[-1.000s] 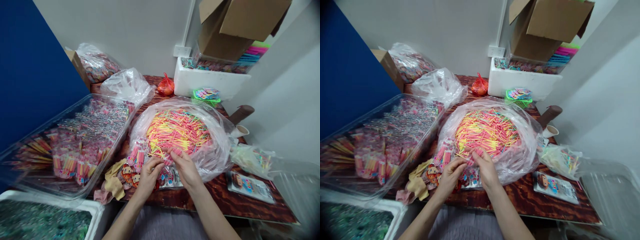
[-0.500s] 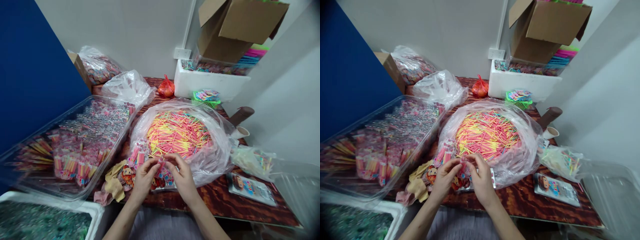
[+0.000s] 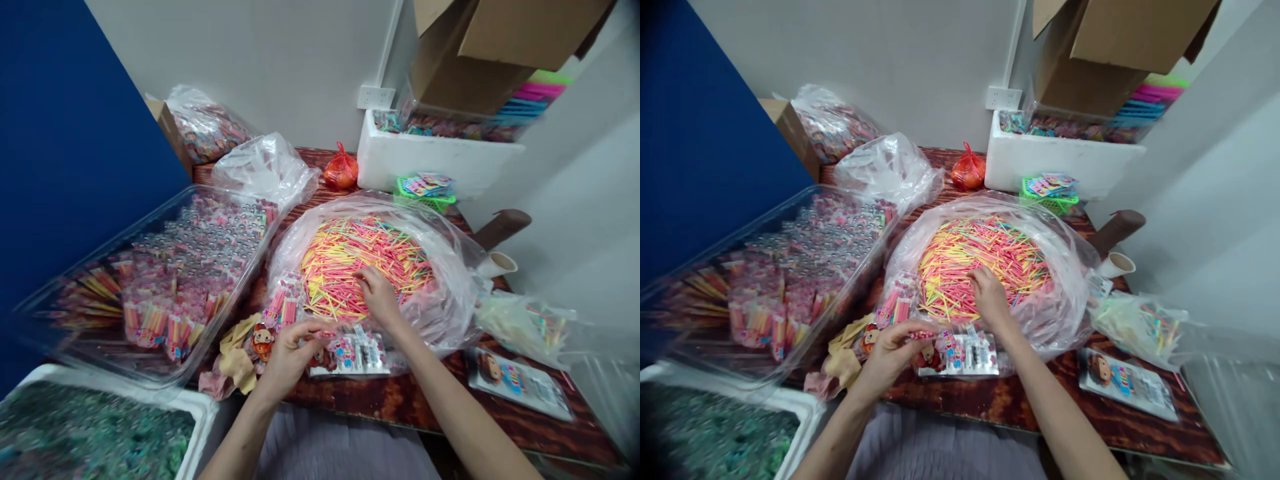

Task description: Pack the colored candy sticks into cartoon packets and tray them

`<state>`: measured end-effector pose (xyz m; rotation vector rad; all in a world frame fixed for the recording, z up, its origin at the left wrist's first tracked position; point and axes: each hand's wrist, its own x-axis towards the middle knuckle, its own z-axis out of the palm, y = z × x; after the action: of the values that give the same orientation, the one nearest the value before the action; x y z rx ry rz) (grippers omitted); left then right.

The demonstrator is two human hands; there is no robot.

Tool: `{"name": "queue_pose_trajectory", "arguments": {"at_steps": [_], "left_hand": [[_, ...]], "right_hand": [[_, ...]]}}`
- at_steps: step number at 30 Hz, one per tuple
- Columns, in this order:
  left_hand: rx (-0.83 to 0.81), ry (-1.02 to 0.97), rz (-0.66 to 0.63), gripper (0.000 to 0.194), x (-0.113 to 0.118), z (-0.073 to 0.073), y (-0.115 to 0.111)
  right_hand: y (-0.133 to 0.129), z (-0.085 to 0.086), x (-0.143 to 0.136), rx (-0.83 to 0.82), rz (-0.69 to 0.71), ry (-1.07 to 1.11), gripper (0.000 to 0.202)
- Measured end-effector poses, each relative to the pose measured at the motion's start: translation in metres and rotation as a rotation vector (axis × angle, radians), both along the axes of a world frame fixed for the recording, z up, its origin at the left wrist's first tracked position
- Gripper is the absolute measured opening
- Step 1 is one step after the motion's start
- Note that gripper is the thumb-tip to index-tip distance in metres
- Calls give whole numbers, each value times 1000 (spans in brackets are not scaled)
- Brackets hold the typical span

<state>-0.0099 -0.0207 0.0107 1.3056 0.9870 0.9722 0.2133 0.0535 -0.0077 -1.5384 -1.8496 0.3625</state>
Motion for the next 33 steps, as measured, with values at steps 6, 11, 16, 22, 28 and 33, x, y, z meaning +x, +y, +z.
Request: {"name": "queue_pose_trajectory", "arguments": {"at_steps": [6,11,16,22,28,33], "left_hand": [[110,19,8,15,-5,6,-1],[155,12,-27,17,-8,1,-1],[157,-8,-40,23,-9,-3,-2],[137,18,-35,20,-8,-2,-3],[85,60,18,16,3,-1,-1],[77,31,47,17,8,1,-2]], "right_hand": [[18,-21,9,39,-9,-693,24],[22,-17,13,71,35,-807,19],[20,-7,20,88,3,-507,21],[-35,59,-10,0,14,659,39],[-96,103,-48,171,24,723,32],[-100,93,-47,314,244,385,43]]}}
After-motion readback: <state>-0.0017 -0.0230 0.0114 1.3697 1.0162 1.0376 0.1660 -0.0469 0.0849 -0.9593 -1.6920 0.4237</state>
